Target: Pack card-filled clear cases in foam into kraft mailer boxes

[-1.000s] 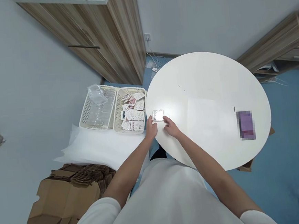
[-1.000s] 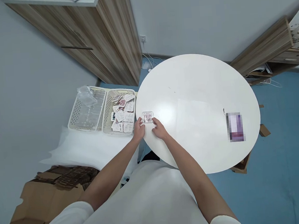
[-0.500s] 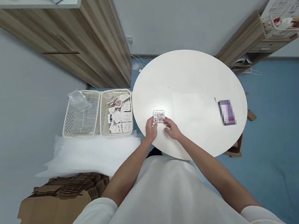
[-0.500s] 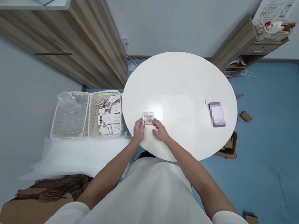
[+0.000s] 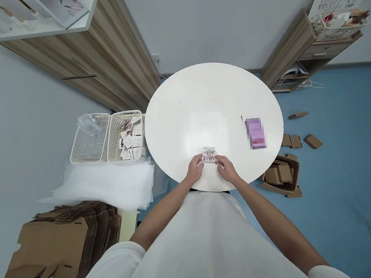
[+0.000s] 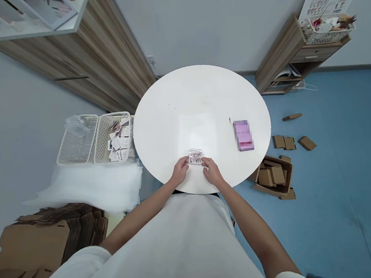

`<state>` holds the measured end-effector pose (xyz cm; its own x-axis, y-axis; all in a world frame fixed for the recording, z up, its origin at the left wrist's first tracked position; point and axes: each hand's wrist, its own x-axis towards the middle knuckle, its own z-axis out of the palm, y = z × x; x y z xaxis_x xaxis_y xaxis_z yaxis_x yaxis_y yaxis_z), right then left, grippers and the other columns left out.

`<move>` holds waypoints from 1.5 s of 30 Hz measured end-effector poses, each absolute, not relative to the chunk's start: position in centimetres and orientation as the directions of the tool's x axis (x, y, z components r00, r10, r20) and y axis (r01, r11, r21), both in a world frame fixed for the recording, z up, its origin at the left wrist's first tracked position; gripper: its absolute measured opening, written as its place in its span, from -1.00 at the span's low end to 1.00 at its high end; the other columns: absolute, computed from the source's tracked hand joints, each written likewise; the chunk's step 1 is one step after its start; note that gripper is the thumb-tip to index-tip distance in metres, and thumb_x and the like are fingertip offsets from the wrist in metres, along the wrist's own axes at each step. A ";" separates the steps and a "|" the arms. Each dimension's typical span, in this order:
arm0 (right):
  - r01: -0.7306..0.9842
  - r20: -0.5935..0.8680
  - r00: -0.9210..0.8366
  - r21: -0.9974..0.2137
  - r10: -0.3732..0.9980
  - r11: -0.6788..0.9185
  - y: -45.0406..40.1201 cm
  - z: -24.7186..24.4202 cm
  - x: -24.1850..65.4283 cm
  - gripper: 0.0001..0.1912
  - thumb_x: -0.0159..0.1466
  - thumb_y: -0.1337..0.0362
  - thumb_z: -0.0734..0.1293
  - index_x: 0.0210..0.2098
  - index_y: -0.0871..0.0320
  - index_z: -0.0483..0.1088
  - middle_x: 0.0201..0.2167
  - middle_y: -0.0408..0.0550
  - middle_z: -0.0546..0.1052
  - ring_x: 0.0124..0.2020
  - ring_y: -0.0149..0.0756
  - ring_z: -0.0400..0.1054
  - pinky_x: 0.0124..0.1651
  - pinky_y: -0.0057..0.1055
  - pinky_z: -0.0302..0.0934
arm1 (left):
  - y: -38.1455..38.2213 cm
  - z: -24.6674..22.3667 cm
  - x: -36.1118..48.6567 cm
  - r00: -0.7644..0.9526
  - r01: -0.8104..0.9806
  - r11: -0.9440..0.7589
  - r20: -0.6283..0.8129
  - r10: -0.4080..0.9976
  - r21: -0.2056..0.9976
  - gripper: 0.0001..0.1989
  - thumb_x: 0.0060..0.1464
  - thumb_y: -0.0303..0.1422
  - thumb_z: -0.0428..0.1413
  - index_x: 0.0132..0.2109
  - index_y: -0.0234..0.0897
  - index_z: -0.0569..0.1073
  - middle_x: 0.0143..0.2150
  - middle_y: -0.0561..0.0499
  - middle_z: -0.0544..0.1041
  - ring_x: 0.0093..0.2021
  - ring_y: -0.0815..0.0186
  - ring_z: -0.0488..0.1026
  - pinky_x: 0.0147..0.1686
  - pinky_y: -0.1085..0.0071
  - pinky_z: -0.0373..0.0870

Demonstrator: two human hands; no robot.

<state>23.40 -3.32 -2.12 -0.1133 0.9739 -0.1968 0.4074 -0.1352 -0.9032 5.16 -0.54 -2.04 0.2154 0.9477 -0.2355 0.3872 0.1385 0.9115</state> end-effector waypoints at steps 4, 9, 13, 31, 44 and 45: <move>0.434 -0.227 -0.152 -0.890 0.962 -0.141 -3.7 -2.9 24.7 -0.44 0.06 0.49 0.10 0.06 0.08 0.15 0.02 0.00 0.21 -0.12 -0.33 0.31 0.02 -0.24 0.17 | -1.5 -2.5 6.6 0.191 0.466 0.152 -0.267 0.945 0.872 -0.51 -0.07 -0.53 -0.10 0.07 -0.24 0.25 0.02 -0.06 0.30 -0.05 0.30 0.30 -0.03 0.29 0.24; 0.490 -0.236 -0.219 -0.866 0.947 -0.103 -3.6 -3.4 24.9 -0.44 0.05 0.50 0.10 0.07 0.10 0.15 0.01 0.00 0.23 -0.11 -0.31 0.27 0.02 -0.24 0.16 | -2.2 -2.5 7.0 0.167 0.542 0.145 -0.275 0.947 0.828 -0.49 -0.09 -0.53 -0.11 0.08 -0.25 0.23 0.01 -0.07 0.30 -0.07 0.26 0.30 -0.13 0.31 0.30; 0.554 -0.184 -0.228 -0.832 0.956 -0.027 -4.1 -3.2 25.0 -0.46 0.10 0.45 0.10 0.09 0.11 0.08 0.03 0.02 0.19 -0.09 -0.29 0.24 -0.03 -0.26 0.17 | -2.5 -2.3 6.9 0.192 0.637 0.069 -0.246 0.950 0.767 -0.45 -0.12 -0.52 -0.06 0.10 -0.27 0.19 0.04 -0.10 0.28 -0.01 0.22 0.26 -0.07 0.26 0.25; 0.907 -0.169 -0.275 -0.372 0.946 0.198 -5.3 -3.1 23.2 -0.78 0.25 0.33 0.08 -0.33 0.13 0.33 -0.31 0.03 0.37 -0.28 -0.23 0.18 -0.28 -0.35 0.00 | -3.3 -1.3 3.2 0.530 0.773 -0.402 -0.152 0.834 0.490 -0.72 -0.10 -0.30 0.11 -0.16 -0.19 0.37 -0.03 -0.10 0.31 0.00 0.10 0.18 -0.04 0.16 0.05; 0.907 -0.140 -0.120 -0.418 0.983 0.052 -9.8 -1.8 23.2 -0.80 0.17 0.21 0.19 -0.23 0.11 0.30 -0.17 0.00 0.38 -0.15 -0.21 0.22 -0.18 -0.32 0.10 | -2.7 -1.4 0.7 0.589 0.711 -0.373 -0.216 0.779 0.596 -0.75 0.03 -0.46 -0.11 -0.22 -0.19 0.42 -0.22 -0.04 0.46 -0.17 0.21 0.34 -0.14 0.28 0.18; 0.898 -0.154 -0.084 -0.440 0.985 0.008 -9.9 -1.8 23.3 -0.82 0.20 0.23 0.13 -0.28 0.11 0.31 -0.21 -0.02 0.40 -0.16 -0.23 0.23 -0.20 -0.34 0.10 | -2.6 -1.4 0.5 0.581 0.699 -0.340 -0.221 0.784 0.629 -0.74 0.04 -0.44 -0.12 -0.21 -0.18 0.42 -0.21 -0.03 0.47 -0.17 0.22 0.34 -0.14 0.29 0.20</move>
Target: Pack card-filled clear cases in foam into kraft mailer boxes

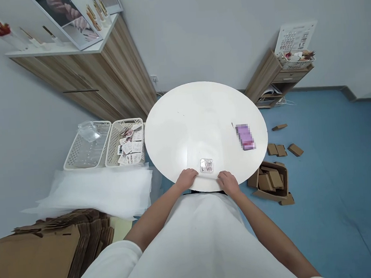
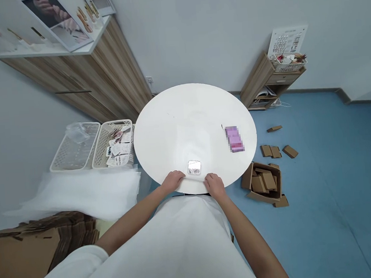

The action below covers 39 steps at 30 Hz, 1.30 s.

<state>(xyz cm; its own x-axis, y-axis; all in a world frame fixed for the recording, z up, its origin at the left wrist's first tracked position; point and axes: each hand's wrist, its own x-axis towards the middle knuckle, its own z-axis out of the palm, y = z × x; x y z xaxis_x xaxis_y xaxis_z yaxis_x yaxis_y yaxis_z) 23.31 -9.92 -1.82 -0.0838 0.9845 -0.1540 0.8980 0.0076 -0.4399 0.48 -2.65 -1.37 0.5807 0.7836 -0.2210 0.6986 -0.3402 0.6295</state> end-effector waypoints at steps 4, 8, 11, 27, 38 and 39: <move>0.843 -0.230 0.054 -0.512 0.972 -0.168 -9.0 -1.8 23.6 -0.71 0.26 0.22 0.02 -0.39 0.11 0.32 -0.34 -0.06 0.44 -0.25 -0.29 0.27 -0.31 -0.42 0.11 | -2.0 -1.4 0.0 0.495 0.665 -0.172 -0.256 0.830 0.727 -0.72 0.06 -0.39 -0.16 -0.21 -0.17 0.42 -0.23 0.01 0.48 -0.20 0.24 0.38 -0.18 0.33 0.27; 0.819 -0.321 0.154 -0.488 0.935 -0.302 -6.9 -1.3 23.6 -0.70 0.25 0.17 0.02 -0.43 0.12 0.30 -0.43 -0.09 0.44 -0.39 -0.34 0.29 -0.43 -0.45 0.06 | -0.9 -1.7 0.3 0.390 0.679 -0.066 -0.283 0.876 0.731 -0.78 0.02 -0.38 -0.11 -0.25 -0.20 0.42 -0.29 0.00 0.49 -0.24 0.25 0.40 -0.24 0.36 0.30; 0.834 -0.359 0.202 -0.425 0.911 -0.353 -5.7 -1.2 23.3 -0.70 0.23 0.15 0.04 -0.46 0.11 0.29 -0.47 -0.09 0.43 -0.46 -0.35 0.27 -0.48 -0.46 0.01 | -0.4 -2.2 0.7 0.295 0.731 -0.011 -0.302 0.907 0.682 -0.82 0.00 -0.39 -0.06 -0.26 -0.23 0.40 -0.29 -0.02 0.48 -0.26 0.25 0.40 -0.29 0.37 0.29; 0.934 -0.042 -0.231 -0.291 0.972 0.209 -5.4 -2.5 21.8 -0.77 0.12 0.45 0.14 -0.24 0.14 0.29 0.13 0.05 0.19 0.19 -0.12 -0.09 0.11 -0.11 -0.13 | -0.7 -2.0 2.7 0.719 0.647 -0.677 0.017 0.695 0.351 -0.74 -0.04 -0.57 -0.05 -0.18 -0.24 0.33 0.10 -0.10 0.23 0.17 0.17 0.04 0.07 0.22 0.00; 0.896 -0.169 -0.314 -0.379 0.934 0.233 -4.6 -2.0 21.9 -0.71 0.05 0.32 0.27 -0.21 0.18 0.23 0.09 0.18 0.19 0.03 -0.07 0.15 -0.01 -0.16 0.07 | 0.3 -1.0 3.8 0.744 0.652 -0.658 -0.146 0.652 0.377 -0.69 -0.11 -0.35 0.06 -0.15 -0.27 0.29 0.05 -0.13 0.26 -0.06 0.17 0.30 -0.06 0.26 0.15; 0.892 -0.168 -0.323 -0.382 0.931 0.240 -4.8 -1.9 22.0 -0.71 0.04 0.30 0.27 -0.22 0.18 0.23 0.08 0.18 0.21 0.01 -0.07 0.17 -0.03 -0.17 0.09 | 0.1 -0.8 3.7 0.751 0.643 -0.662 -0.148 0.643 0.386 -0.69 -0.11 -0.34 0.06 -0.15 -0.27 0.29 0.03 -0.12 0.28 -0.08 0.16 0.31 -0.08 0.26 0.16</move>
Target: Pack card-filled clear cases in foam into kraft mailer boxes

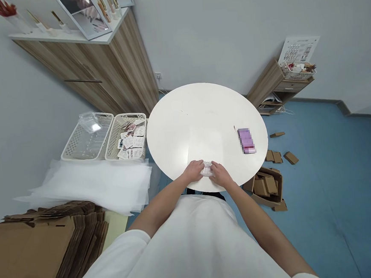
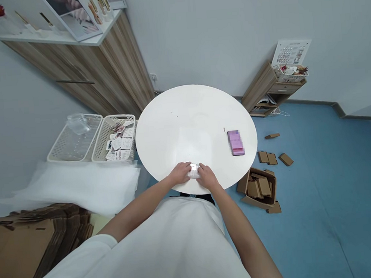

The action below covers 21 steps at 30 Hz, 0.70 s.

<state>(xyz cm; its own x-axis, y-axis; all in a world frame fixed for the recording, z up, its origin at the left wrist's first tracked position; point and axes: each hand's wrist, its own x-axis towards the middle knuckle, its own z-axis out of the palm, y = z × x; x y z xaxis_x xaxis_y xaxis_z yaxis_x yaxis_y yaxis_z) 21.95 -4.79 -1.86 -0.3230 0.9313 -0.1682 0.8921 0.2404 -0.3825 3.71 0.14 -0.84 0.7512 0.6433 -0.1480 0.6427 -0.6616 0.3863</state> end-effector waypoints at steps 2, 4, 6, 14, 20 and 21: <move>0.878 -0.170 -0.348 -0.404 0.922 0.258 -5.5 -1.5 22.0 -0.69 0.03 0.26 0.28 -0.22 0.19 0.23 0.05 0.18 0.24 -0.02 -0.08 0.19 -0.05 -0.20 0.09 | -0.5 -0.4 3.3 0.772 0.617 -0.673 -0.145 0.619 0.408 -0.70 -0.12 -0.31 0.06 -0.17 -0.26 0.28 -0.02 -0.11 0.30 -0.10 0.16 0.31 -0.11 0.27 0.17; 0.856 -0.183 -0.378 -0.443 0.907 0.268 -6.3 -1.0 22.1 -0.68 0.03 0.22 0.27 -0.22 0.18 0.22 -0.03 0.14 0.30 -0.08 -0.13 0.23 -0.09 -0.25 0.11 | -1.2 -0.1 2.7 0.791 0.591 -0.682 -0.146 0.594 0.431 -0.70 -0.13 -0.29 0.05 -0.19 -0.25 0.28 -0.08 -0.09 0.33 -0.13 0.17 0.31 -0.13 0.29 0.18; 0.835 -0.211 -0.400 -0.485 0.892 0.259 -7.0 -0.4 22.2 -0.68 0.03 0.20 0.27 -0.22 0.17 0.21 -0.16 0.06 0.38 -0.18 -0.19 0.26 -0.15 -0.31 0.11 | -1.9 0.3 2.3 0.801 0.578 -0.679 -0.158 0.577 0.453 -0.70 -0.13 -0.27 0.04 -0.20 -0.24 0.27 -0.17 -0.06 0.37 -0.19 0.19 0.33 -0.18 0.30 0.19; 0.785 -0.306 -0.386 -0.604 0.870 0.136 -5.9 1.7 22.9 -0.75 0.13 0.15 0.19 -0.23 0.12 0.24 -0.38 -0.09 0.40 -0.37 -0.31 0.23 -0.32 -0.41 0.06 | -1.1 1.3 2.5 0.741 0.646 -0.565 -0.244 0.626 0.514 -0.77 -0.03 -0.25 -0.03 -0.20 -0.22 0.29 -0.31 0.00 0.40 -0.25 0.24 0.32 -0.26 0.35 0.20; 0.766 -0.281 -0.281 -0.642 0.918 0.037 -3.7 1.7 23.6 -0.73 0.19 0.10 0.13 -0.29 0.13 0.34 -0.27 -0.02 0.37 -0.22 -0.27 0.23 -0.22 -0.39 0.10 | 0.9 1.9 3.1 0.689 0.684 -0.527 -0.208 0.694 0.504 -0.72 0.07 -0.18 -0.14 -0.24 -0.22 0.36 -0.17 -0.04 0.38 -0.15 0.21 0.29 -0.22 0.32 0.20; 0.781 -0.301 -0.257 -0.625 0.918 0.014 -3.4 1.7 23.6 -0.70 0.20 0.09 0.12 -0.28 0.13 0.35 -0.28 -0.01 0.37 -0.23 -0.27 0.24 -0.23 -0.39 0.10 | 1.1 1.8 3.2 0.673 0.699 -0.505 -0.225 0.705 0.507 -0.70 0.08 -0.17 -0.16 -0.23 -0.22 0.36 -0.18 -0.05 0.38 -0.15 0.21 0.30 -0.22 0.31 0.20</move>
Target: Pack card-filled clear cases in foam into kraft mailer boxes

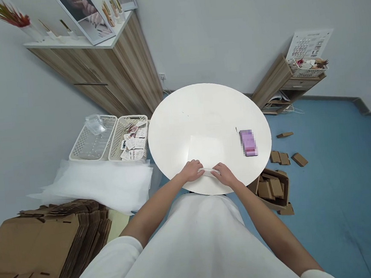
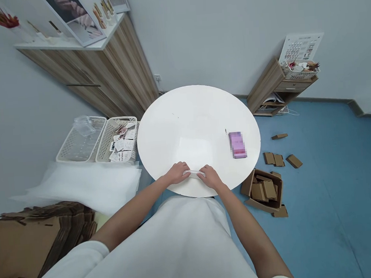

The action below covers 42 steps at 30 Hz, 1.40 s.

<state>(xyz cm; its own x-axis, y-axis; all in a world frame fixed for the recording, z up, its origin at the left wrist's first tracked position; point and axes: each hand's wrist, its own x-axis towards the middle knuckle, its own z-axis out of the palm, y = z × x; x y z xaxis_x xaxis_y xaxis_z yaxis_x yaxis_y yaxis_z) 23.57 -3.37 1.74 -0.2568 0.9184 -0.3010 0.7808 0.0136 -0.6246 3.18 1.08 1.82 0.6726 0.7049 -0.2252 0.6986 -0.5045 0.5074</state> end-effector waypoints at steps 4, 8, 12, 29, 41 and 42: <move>0.817 -0.385 -0.197 -0.573 0.901 -0.066 -2.0 1.7 23.2 -0.66 0.24 0.11 0.06 -0.23 0.14 0.35 -0.28 0.01 0.40 -0.26 -0.28 0.27 -0.25 -0.41 0.09 | 1.9 1.3 3.4 0.612 0.731 -0.372 -0.309 0.728 0.572 -0.68 0.08 -0.16 -0.15 -0.17 -0.24 0.35 -0.19 -0.04 0.42 -0.18 0.23 0.34 -0.25 0.36 0.23; 0.781 -0.420 -0.142 -0.604 0.896 -0.159 -0.9 1.3 23.0 -0.71 0.22 0.16 0.09 -0.16 0.11 0.31 -0.20 -0.01 0.41 -0.18 -0.27 0.27 -0.21 -0.42 0.10 | 2.7 0.5 3.5 0.562 0.757 -0.262 -0.392 0.728 0.598 -0.70 0.09 -0.20 -0.16 -0.25 -0.26 0.38 -0.26 -0.04 0.46 -0.24 0.24 0.38 -0.31 0.39 0.26; 0.736 -0.470 -0.057 -0.616 0.881 -0.281 -0.1 0.4 23.1 -0.73 0.20 0.20 0.11 -0.12 0.08 0.23 -0.23 -0.05 0.42 -0.25 -0.28 0.30 -0.29 -0.42 0.13 | 3.4 -0.5 3.6 0.451 0.825 -0.160 -0.461 0.764 0.541 -0.78 0.03 -0.28 -0.08 -0.20 -0.24 0.37 -0.20 -0.01 0.46 -0.20 0.26 0.38 -0.29 0.41 0.27; 0.818 -0.133 -0.429 -0.477 0.894 0.321 -1.6 -0.9 23.5 -0.64 0.07 0.19 0.29 -0.14 0.10 0.25 0.08 0.06 0.21 0.11 -0.10 0.04 0.07 -0.13 -0.07 | 0.4 0.7 4.2 0.629 0.758 -0.549 -0.172 0.758 0.352 -0.51 -0.10 -0.34 0.05 0.03 -0.19 0.17 0.17 -0.11 0.12 0.17 0.10 -0.01 0.08 0.13 -0.11; 0.791 -0.326 -0.454 -0.577 0.829 0.206 -1.8 0.7 23.9 -0.62 0.01 0.18 0.31 -0.17 0.09 0.24 -0.21 -0.04 0.41 -0.20 -0.23 0.27 -0.18 -0.32 0.10 | -0.2 0.6 3.8 0.632 0.744 -0.467 -0.278 0.723 0.477 -0.53 -0.16 -0.31 0.04 -0.02 -0.22 0.21 -0.09 -0.07 0.38 -0.07 0.14 0.29 -0.03 0.22 0.07; 0.791 -0.345 -0.435 -0.587 0.832 0.170 -1.6 0.9 24.0 -0.63 0.01 0.16 0.31 -0.18 0.09 0.25 -0.24 -0.06 0.42 -0.21 -0.24 0.27 -0.20 -0.33 0.11 | 0.1 0.7 3.7 0.628 0.747 -0.451 -0.295 0.721 0.489 -0.55 -0.14 -0.30 0.03 -0.03 -0.22 0.23 -0.13 -0.05 0.39 -0.08 0.15 0.30 -0.03 0.23 0.08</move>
